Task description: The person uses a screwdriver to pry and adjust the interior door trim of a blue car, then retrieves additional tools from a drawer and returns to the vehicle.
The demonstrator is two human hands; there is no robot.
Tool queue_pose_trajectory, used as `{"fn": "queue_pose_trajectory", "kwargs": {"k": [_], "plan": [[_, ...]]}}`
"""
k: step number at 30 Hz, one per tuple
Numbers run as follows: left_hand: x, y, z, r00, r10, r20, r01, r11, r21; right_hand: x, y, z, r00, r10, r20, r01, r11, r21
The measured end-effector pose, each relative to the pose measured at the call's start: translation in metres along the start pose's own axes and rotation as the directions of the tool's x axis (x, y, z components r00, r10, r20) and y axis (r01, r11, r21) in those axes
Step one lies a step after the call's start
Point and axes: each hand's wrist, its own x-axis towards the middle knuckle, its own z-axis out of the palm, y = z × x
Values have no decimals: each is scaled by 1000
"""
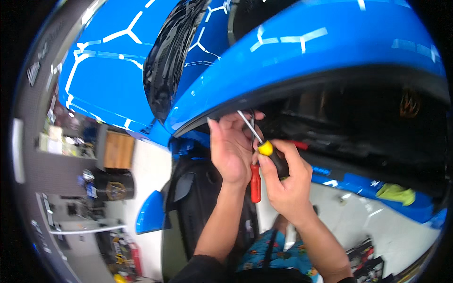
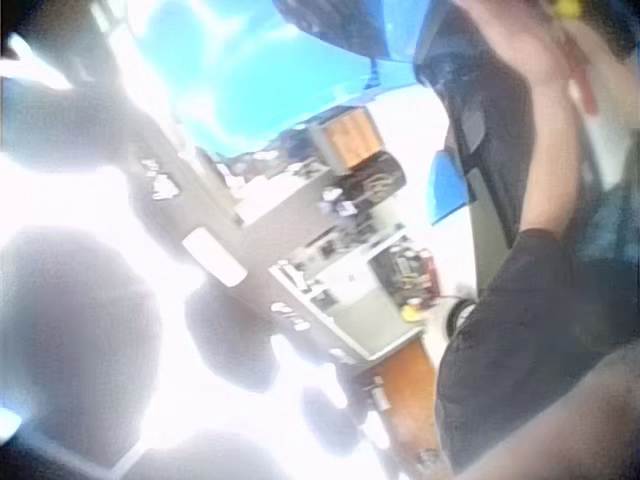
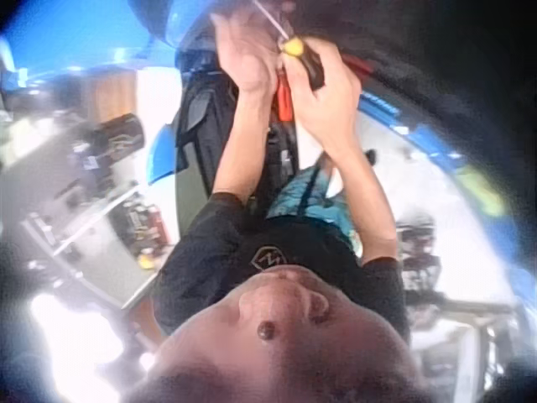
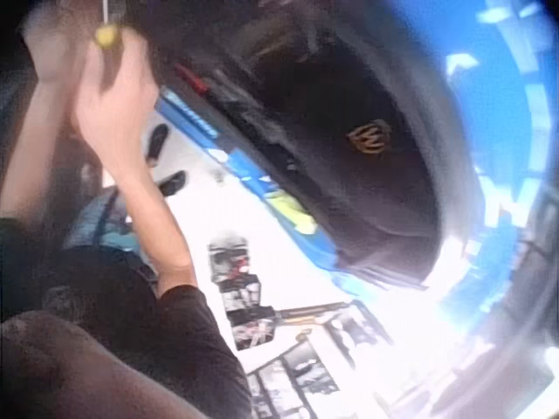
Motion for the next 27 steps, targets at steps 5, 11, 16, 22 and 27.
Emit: {"fn": "queue_pose_trajectory", "kwargs": {"k": [5,11,16,22,27], "plan": [[-2,2,-2,979,-183,-89,173,979,-110,-6,-9,1,999,45,21,-41,987,-154],[-28,-17,30,978,-194,-76,182,974,-135,-62,7,-49,921,390,-15,-390,920,-37],[-88,11,78,838,-544,43,529,791,-308,-59,-55,-66,758,644,103,-623,669,405],[-57,-1,52,999,47,13,-44,741,670,-56,-44,-100,658,717,229,-690,696,-197],[5,17,33,973,-202,-110,138,895,-424,-66,-7,-127,552,807,210,-753,590,-291]]}}
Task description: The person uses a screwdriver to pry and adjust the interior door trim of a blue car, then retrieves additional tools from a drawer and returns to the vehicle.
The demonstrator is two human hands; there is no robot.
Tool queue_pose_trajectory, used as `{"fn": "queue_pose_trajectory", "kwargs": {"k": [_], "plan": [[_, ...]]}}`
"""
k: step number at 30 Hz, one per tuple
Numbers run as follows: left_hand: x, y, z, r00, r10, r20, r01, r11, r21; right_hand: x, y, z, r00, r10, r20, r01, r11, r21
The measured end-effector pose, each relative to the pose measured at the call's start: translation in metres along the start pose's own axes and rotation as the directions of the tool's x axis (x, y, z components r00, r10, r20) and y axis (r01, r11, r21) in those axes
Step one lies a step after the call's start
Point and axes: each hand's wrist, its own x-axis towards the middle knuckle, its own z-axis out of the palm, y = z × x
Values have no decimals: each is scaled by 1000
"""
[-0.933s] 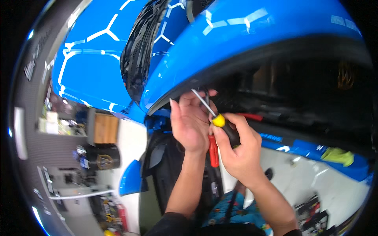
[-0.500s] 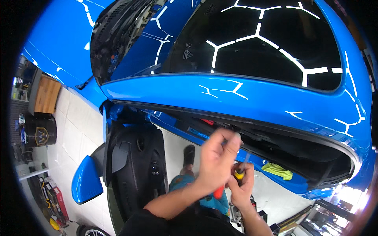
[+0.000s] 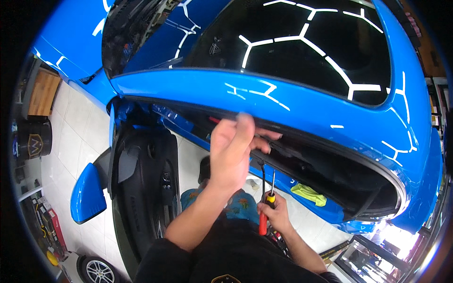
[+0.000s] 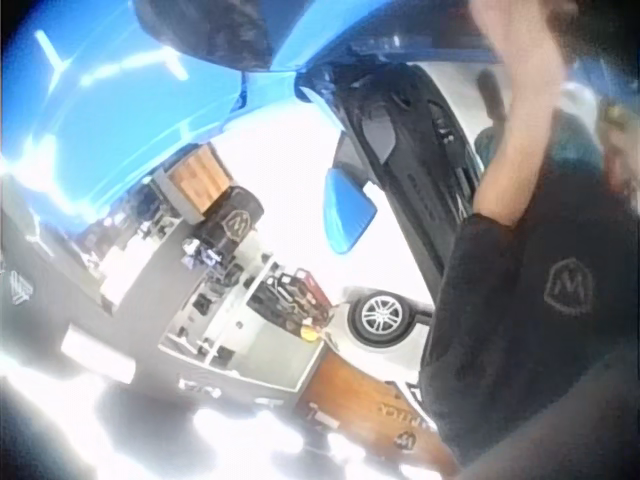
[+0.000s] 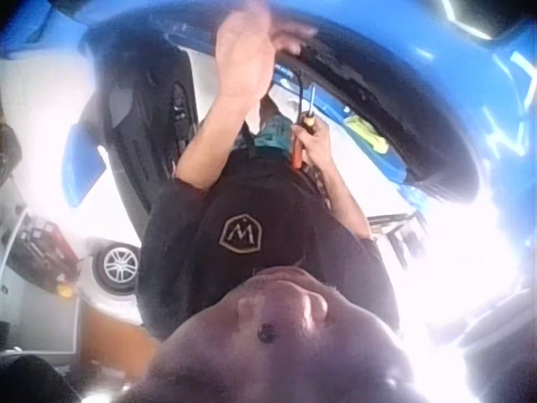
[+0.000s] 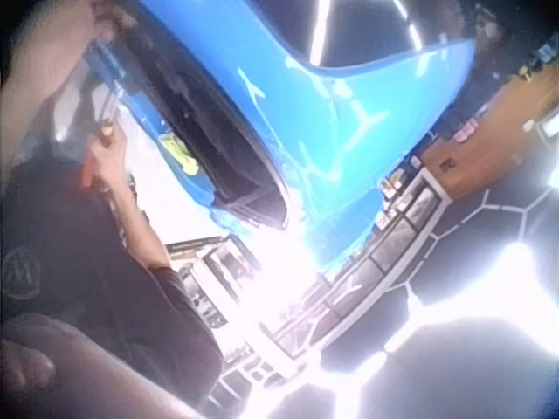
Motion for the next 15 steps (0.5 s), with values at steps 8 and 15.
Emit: {"fn": "queue_pose_trajectory", "kwargs": {"k": [8,15], "plan": [[8,-40,9,958,273,-85,-277,960,-44,24,31,-36,996,78,-51,-83,992,-93],[24,-53,-4,890,453,43,-444,885,-137,48,26,-54,990,139,-14,-139,988,-66]]}}
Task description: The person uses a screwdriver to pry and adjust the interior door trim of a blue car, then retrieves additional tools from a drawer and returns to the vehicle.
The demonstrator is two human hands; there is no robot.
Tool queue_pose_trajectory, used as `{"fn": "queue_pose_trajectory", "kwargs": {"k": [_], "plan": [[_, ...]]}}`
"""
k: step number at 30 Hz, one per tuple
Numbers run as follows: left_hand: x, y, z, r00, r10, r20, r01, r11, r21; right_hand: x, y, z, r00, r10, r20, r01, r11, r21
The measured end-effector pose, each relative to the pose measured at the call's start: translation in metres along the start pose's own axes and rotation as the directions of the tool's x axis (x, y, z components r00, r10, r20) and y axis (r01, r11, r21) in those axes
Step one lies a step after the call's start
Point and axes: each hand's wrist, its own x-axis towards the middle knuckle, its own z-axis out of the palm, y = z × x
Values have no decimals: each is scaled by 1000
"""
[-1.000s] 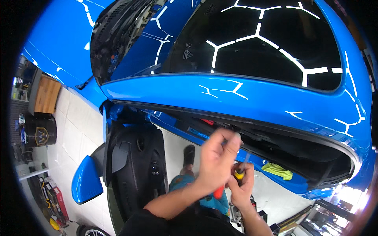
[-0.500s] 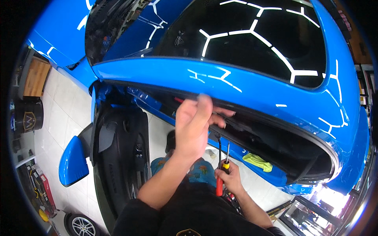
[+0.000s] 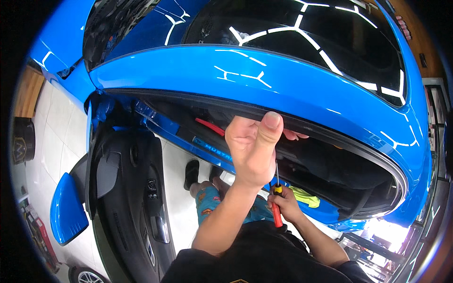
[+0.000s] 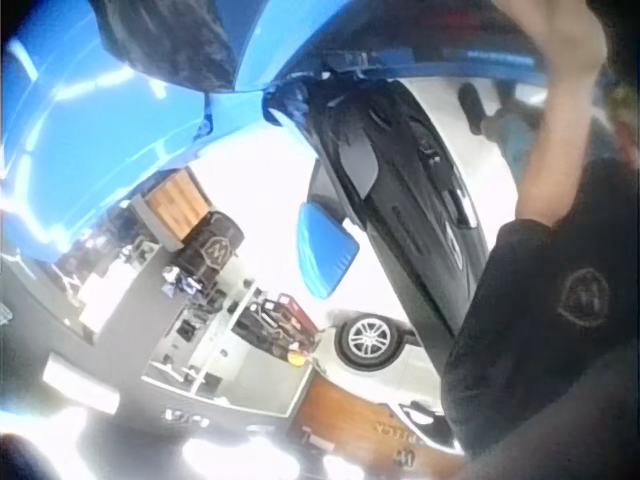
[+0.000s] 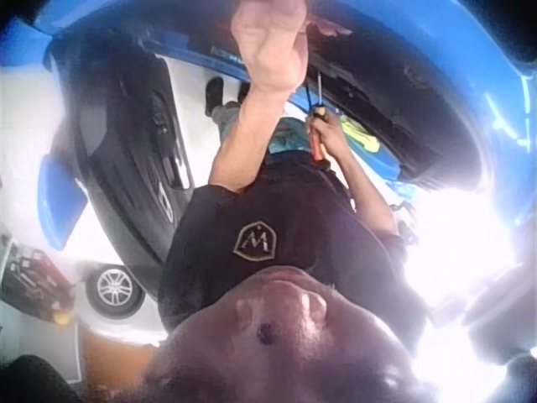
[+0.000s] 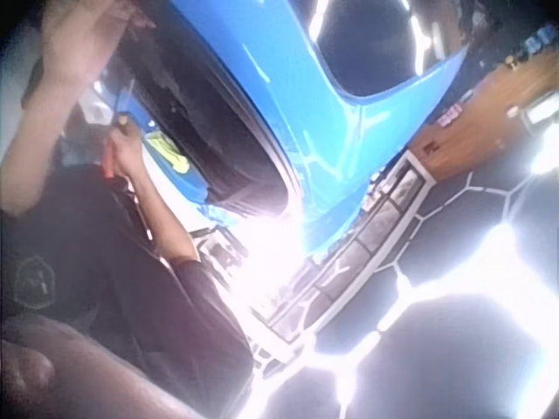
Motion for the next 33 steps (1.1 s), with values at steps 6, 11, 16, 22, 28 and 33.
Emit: {"fn": "queue_pose_trajectory", "kwargs": {"k": [6,11,16,22,28,33], "plan": [[0,3,-9,994,40,100,-47,997,68,1,-1,-11,1000,19,-23,-20,999,-45],[1,1,-4,998,11,65,-2,991,-134,14,2,-12,999,24,36,-20,993,-112],[6,-11,-12,984,95,150,-78,990,-118,24,2,-4,999,29,22,-25,988,-151],[7,-8,-12,984,95,152,-81,992,-94,29,1,3,996,-40,83,50,992,-119],[8,-9,-19,963,141,228,-147,989,11,25,4,5,998,-36,58,42,994,-104],[9,-1,-17,974,107,201,-125,989,81,24,19,1,999,32,37,-29,997,-77]]}}
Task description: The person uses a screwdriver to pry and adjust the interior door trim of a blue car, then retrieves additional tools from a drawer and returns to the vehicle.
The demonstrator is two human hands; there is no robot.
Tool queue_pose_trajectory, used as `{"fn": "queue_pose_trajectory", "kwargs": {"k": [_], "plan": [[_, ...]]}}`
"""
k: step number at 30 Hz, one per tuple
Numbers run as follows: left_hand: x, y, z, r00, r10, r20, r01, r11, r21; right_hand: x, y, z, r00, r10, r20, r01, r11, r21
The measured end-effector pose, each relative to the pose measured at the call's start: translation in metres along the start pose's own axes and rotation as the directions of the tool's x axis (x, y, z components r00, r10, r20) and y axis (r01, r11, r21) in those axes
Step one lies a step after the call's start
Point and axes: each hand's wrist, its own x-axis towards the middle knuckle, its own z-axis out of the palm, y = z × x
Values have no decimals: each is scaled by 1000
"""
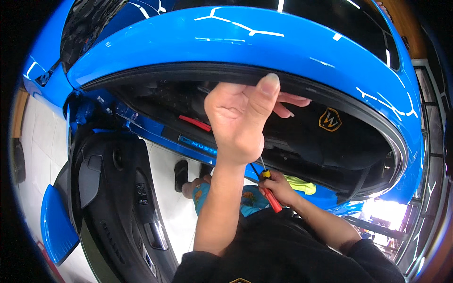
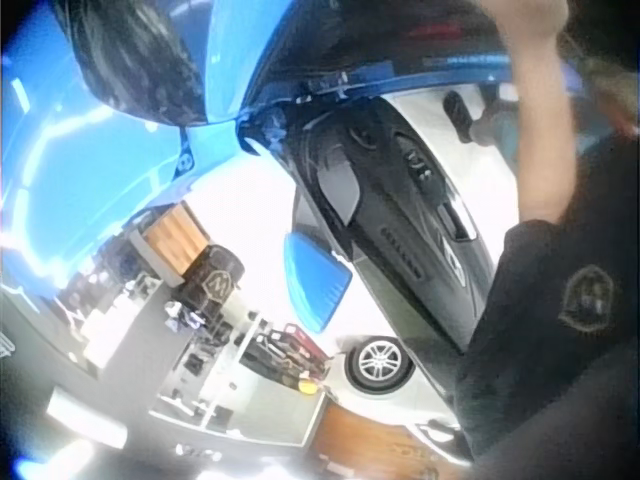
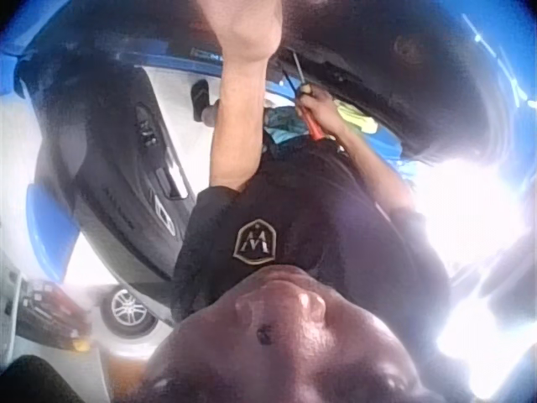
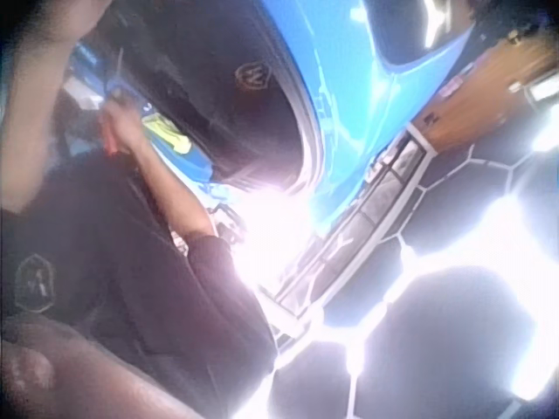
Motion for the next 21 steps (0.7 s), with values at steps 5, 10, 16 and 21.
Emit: {"fn": "queue_pose_trajectory", "kwargs": {"k": [5,10,16,21], "plan": [[-2,2,2,1000,-4,-1,4,999,43,0,1,13,999,48,18,-49,997,54],[0,4,0,999,-44,12,44,999,15,-5,-3,16,998,54,17,-55,997,56],[-3,0,-4,999,-45,27,46,998,-33,-9,0,11,1000,16,-1,-16,1000,22],[-2,4,-2,998,-67,15,67,998,-8,-10,6,13,1000,-22,-9,22,996,84]]}}
